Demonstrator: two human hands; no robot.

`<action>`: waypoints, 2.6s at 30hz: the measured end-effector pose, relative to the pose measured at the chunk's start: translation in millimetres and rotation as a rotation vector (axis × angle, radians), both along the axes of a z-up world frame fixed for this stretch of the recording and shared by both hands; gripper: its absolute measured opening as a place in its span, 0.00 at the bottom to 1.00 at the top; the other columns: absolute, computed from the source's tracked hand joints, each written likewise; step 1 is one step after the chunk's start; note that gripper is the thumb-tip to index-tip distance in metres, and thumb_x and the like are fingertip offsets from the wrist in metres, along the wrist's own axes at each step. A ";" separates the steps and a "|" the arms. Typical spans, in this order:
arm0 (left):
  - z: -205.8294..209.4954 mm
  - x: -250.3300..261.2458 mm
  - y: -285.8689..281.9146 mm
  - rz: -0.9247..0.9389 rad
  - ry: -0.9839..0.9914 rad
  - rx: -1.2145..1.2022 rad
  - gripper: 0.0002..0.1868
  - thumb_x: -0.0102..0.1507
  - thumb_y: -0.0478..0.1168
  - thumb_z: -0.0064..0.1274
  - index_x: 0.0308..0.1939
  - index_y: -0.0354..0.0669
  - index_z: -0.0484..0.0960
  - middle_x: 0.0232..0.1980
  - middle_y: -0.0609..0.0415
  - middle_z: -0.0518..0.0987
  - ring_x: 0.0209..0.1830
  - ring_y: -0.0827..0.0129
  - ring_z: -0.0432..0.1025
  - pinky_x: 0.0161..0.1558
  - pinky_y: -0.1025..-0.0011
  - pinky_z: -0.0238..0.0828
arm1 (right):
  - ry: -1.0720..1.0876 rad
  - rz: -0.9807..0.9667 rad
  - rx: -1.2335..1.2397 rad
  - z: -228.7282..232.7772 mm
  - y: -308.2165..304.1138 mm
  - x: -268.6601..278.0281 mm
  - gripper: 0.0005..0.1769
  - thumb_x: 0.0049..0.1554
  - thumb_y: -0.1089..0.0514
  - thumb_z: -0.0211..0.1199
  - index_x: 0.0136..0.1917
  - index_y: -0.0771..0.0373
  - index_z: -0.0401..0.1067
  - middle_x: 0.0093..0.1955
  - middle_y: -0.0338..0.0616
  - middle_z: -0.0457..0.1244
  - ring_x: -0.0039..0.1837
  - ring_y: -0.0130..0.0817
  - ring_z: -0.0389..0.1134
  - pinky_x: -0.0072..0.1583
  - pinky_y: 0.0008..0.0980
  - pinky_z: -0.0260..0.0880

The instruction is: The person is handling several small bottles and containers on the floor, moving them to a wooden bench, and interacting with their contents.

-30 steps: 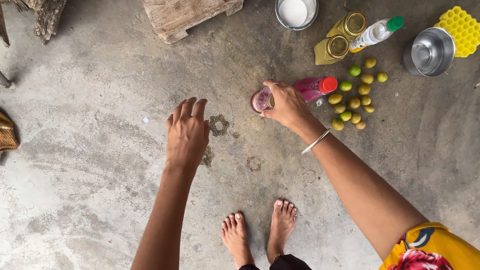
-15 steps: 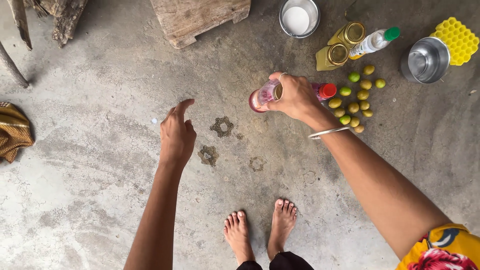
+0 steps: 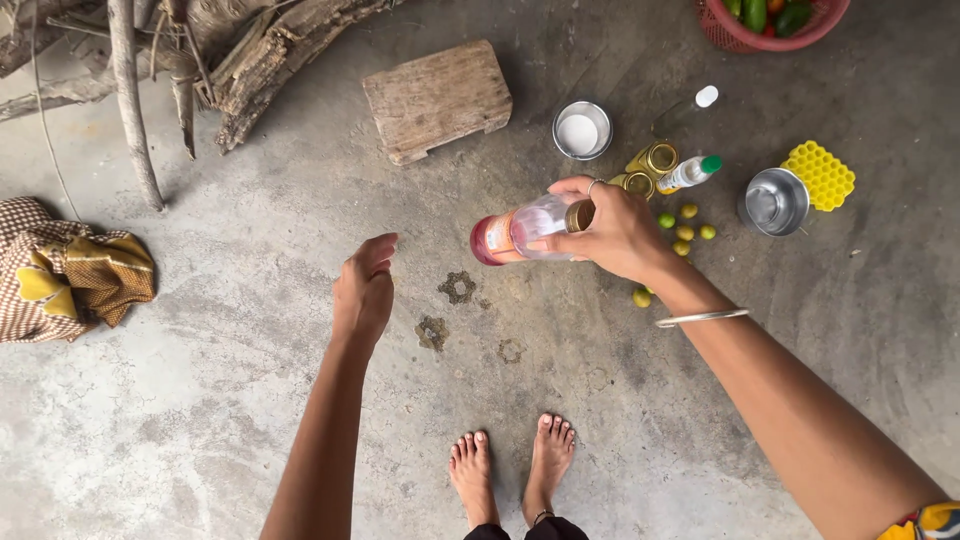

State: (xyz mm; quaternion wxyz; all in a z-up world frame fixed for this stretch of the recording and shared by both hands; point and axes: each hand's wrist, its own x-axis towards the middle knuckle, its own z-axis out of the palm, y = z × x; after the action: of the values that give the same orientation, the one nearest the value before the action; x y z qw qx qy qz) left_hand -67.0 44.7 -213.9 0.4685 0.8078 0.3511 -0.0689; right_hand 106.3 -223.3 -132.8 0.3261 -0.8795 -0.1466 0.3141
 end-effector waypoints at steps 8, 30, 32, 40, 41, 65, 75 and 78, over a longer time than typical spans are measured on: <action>45.0 -2.8 15.4 0.064 0.008 0.027 0.31 0.60 0.29 0.34 0.65 0.51 0.77 0.63 0.46 0.80 0.65 0.59 0.74 0.64 0.62 0.69 | -0.178 0.123 0.016 9.9 6.5 -0.3 0.48 0.39 0.38 0.82 0.66 0.63 0.71 0.56 0.52 0.71 0.45 0.37 0.75 0.49 0.36 0.74; 224.0 -14.6 2.3 0.336 -0.139 -0.840 0.34 0.67 0.57 0.45 0.69 0.37 0.71 0.59 0.46 0.77 0.53 0.61 0.77 0.57 0.57 0.80 | 0.377 -0.021 0.448 251.4 29.1 -19.9 0.40 0.44 0.57 0.74 0.69 0.64 0.67 0.61 0.51 0.69 0.55 0.38 0.76 0.51 0.40 0.82; 242.0 -23.0 15.0 0.347 -0.181 -0.801 0.33 0.66 0.56 0.46 0.69 0.38 0.70 0.58 0.46 0.79 0.52 0.62 0.78 0.56 0.59 0.80 | 0.377 0.021 0.465 273.7 41.1 -20.3 0.40 0.45 0.57 0.73 0.69 0.65 0.67 0.61 0.53 0.69 0.55 0.40 0.76 0.52 0.41 0.83; 319.5 -102.2 51.4 0.455 -0.280 -0.620 0.31 0.65 0.55 0.49 0.66 0.38 0.77 0.49 0.51 0.84 0.46 0.68 0.79 0.50 0.64 0.81 | 0.477 0.226 0.541 334.7 99.6 -46.3 0.40 0.47 0.57 0.71 0.71 0.66 0.62 0.64 0.52 0.66 0.60 0.41 0.73 0.54 0.45 0.83; 335.0 -116.8 56.0 0.483 -0.290 -0.601 0.31 0.66 0.56 0.49 0.65 0.38 0.77 0.48 0.51 0.84 0.45 0.68 0.80 0.50 0.64 0.81 | 0.509 0.265 0.543 343.4 110.6 -52.0 0.40 0.47 0.56 0.71 0.71 0.66 0.63 0.65 0.52 0.66 0.60 0.40 0.73 0.54 0.46 0.83; 500.4 -457.9 143.4 1.075 -0.531 -0.205 0.28 0.65 0.47 0.47 0.66 0.35 0.74 0.52 0.46 0.84 0.46 0.67 0.82 0.48 0.67 0.83 | 0.523 0.910 0.426 486.5 393.8 -320.5 0.41 0.46 0.52 0.73 0.69 0.67 0.63 0.53 0.47 0.71 0.55 0.34 0.74 0.50 0.41 0.83; 506.5 -581.8 188.8 1.356 -0.564 -0.148 0.28 0.65 0.47 0.47 0.66 0.35 0.73 0.54 0.46 0.83 0.49 0.68 0.82 0.46 0.69 0.85 | 0.557 1.183 0.362 499.9 524.6 -448.9 0.39 0.47 0.53 0.72 0.68 0.66 0.64 0.55 0.46 0.71 0.54 0.35 0.75 0.50 0.38 0.82; 506.5 -609.8 210.3 1.392 -0.591 -0.152 0.28 0.65 0.48 0.46 0.66 0.37 0.76 0.54 0.47 0.84 0.48 0.67 0.81 0.46 0.71 0.83 | 0.636 1.301 0.362 500.6 570.9 -478.6 0.38 0.48 0.53 0.73 0.68 0.68 0.65 0.55 0.46 0.69 0.54 0.34 0.74 0.50 0.39 0.84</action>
State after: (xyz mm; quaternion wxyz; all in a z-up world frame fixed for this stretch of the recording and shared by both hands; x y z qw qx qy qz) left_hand -676.8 255.0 292.6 0.5327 0.3502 0.6339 0.4380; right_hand -372.3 347.6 367.8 0.2408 -0.4143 -0.5853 0.6540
